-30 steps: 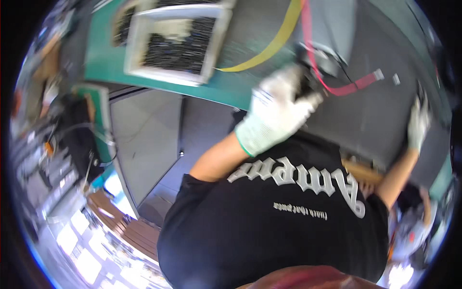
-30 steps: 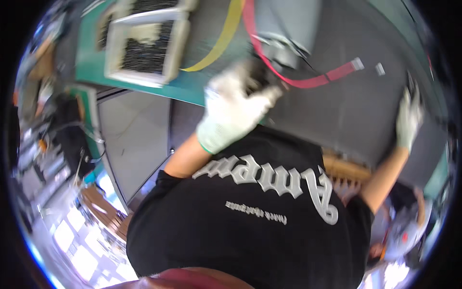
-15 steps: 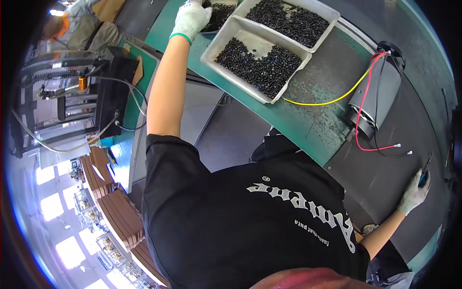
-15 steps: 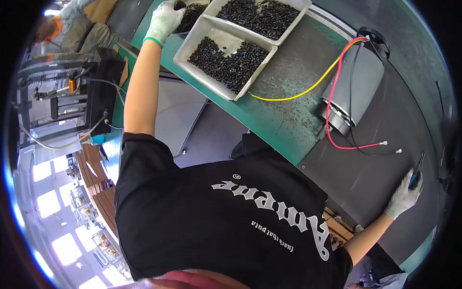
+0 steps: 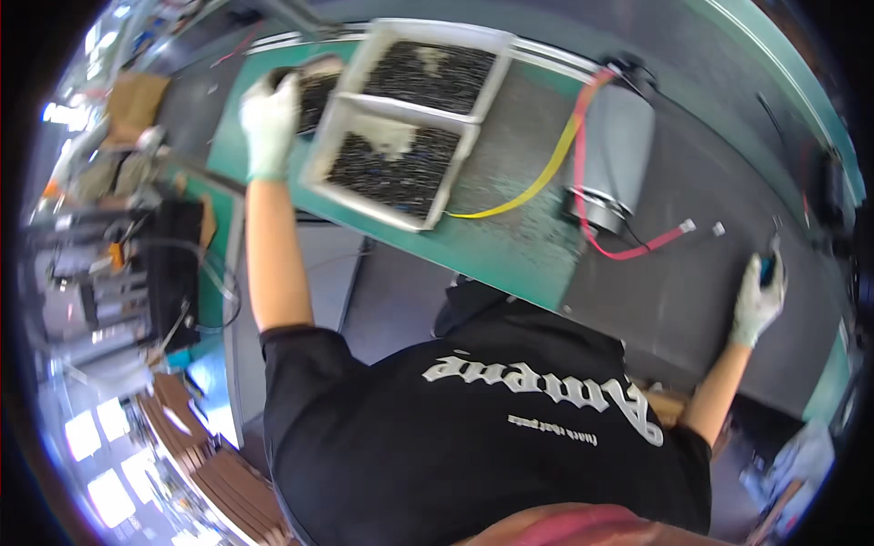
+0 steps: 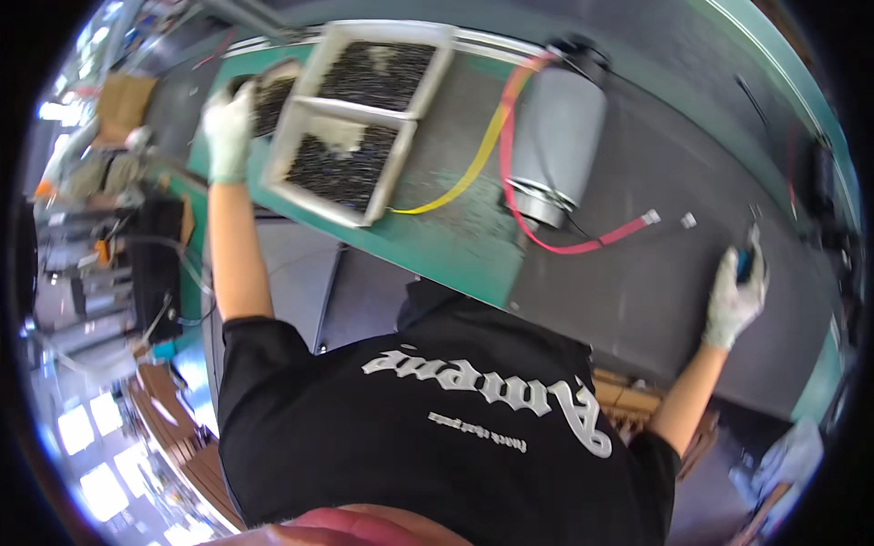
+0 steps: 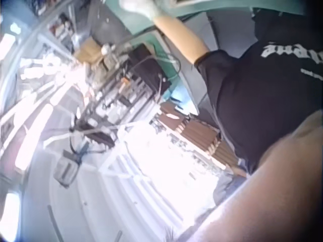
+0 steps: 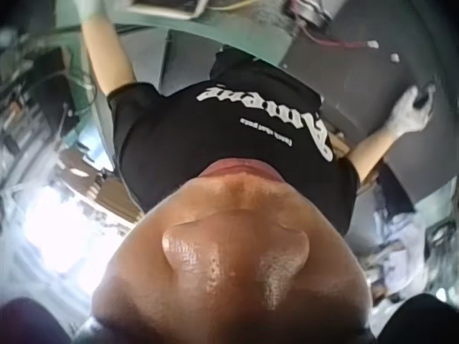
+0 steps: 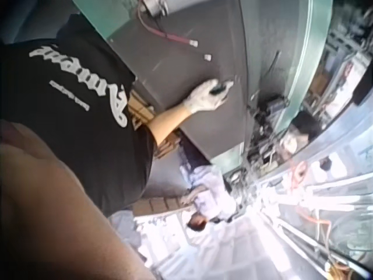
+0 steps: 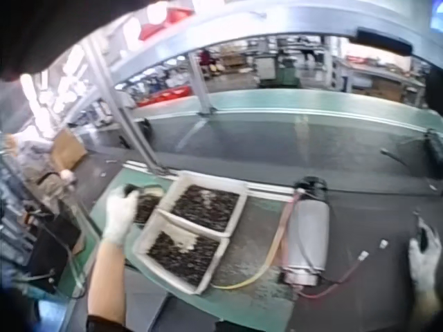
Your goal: Assemble fans and housing components onto electric motors on a production line.
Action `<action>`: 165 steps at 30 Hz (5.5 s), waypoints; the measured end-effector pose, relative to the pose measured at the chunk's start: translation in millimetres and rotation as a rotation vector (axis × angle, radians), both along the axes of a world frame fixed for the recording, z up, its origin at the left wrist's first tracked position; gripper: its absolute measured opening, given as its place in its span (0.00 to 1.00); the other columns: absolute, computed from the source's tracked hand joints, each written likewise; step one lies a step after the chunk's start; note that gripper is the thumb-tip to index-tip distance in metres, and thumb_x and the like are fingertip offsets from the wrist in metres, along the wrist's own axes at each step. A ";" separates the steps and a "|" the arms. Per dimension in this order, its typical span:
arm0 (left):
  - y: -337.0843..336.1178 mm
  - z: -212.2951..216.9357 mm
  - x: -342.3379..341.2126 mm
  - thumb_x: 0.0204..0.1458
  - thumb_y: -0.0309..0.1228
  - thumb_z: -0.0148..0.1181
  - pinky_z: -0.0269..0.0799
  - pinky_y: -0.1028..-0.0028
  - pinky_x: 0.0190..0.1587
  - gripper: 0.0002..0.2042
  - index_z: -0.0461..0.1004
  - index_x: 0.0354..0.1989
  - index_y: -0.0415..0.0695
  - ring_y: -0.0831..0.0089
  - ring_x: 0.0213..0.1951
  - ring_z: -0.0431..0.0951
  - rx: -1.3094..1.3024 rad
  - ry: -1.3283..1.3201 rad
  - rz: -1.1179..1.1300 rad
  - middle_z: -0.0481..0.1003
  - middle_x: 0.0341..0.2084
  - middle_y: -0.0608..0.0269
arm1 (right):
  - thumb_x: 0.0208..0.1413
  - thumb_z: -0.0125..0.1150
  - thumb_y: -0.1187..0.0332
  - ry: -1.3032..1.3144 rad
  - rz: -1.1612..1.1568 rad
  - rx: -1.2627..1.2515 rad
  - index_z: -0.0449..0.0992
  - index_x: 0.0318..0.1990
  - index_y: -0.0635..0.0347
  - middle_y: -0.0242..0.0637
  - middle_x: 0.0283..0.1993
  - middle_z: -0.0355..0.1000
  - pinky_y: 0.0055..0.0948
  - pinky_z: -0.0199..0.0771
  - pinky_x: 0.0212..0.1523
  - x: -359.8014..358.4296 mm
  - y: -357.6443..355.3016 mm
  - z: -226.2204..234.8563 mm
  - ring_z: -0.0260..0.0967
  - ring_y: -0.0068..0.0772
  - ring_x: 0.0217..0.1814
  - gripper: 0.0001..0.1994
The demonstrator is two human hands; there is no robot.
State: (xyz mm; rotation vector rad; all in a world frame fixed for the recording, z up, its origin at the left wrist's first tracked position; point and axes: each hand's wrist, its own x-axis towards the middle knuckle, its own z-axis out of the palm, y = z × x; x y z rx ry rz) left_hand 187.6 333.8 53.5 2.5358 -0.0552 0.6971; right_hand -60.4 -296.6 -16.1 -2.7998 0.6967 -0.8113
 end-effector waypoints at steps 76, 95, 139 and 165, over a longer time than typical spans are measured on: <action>-231.2 59.4 -109.5 0.35 0.36 0.81 0.66 0.69 0.44 0.32 0.68 0.45 0.37 0.69 0.41 0.71 -0.630 0.048 -1.368 0.71 0.38 0.57 | 0.49 0.59 0.72 0.116 1.168 -0.221 0.74 0.53 0.68 0.41 0.38 0.75 0.30 0.75 0.42 56.1 245.2 237.0 0.75 0.31 0.39 0.21; -250.8 43.1 -99.6 0.19 0.47 0.85 0.72 0.71 0.36 0.39 0.70 0.36 0.32 0.68 0.31 0.75 -0.825 -0.170 -1.548 0.74 0.30 0.56 | 0.54 0.65 0.58 -0.005 0.399 0.125 0.73 0.58 0.59 0.51 0.58 0.69 0.39 0.66 0.62 40.4 51.2 26.6 0.66 0.49 0.61 0.25; 87.9 -24.6 -88.8 0.60 0.34 0.55 0.72 0.76 0.40 0.13 0.76 0.44 0.36 0.72 0.34 0.76 -0.376 -0.298 0.468 0.77 0.30 0.57 | 0.63 0.49 0.56 -0.127 0.444 -0.263 0.72 0.58 0.56 0.51 0.53 0.74 0.43 0.67 0.59 308.0 -31.3 45.4 0.70 0.54 0.56 0.21; 180.2 -63.2 43.5 0.58 0.47 0.49 0.39 0.48 0.71 0.31 0.59 0.67 0.43 0.44 0.70 0.49 0.226 0.459 0.769 0.53 0.68 0.41 | 0.64 0.53 0.50 0.987 1.421 1.541 0.60 0.67 0.53 0.42 0.58 0.69 0.38 0.71 0.56 646.5 741.7 61.7 0.70 0.36 0.55 0.28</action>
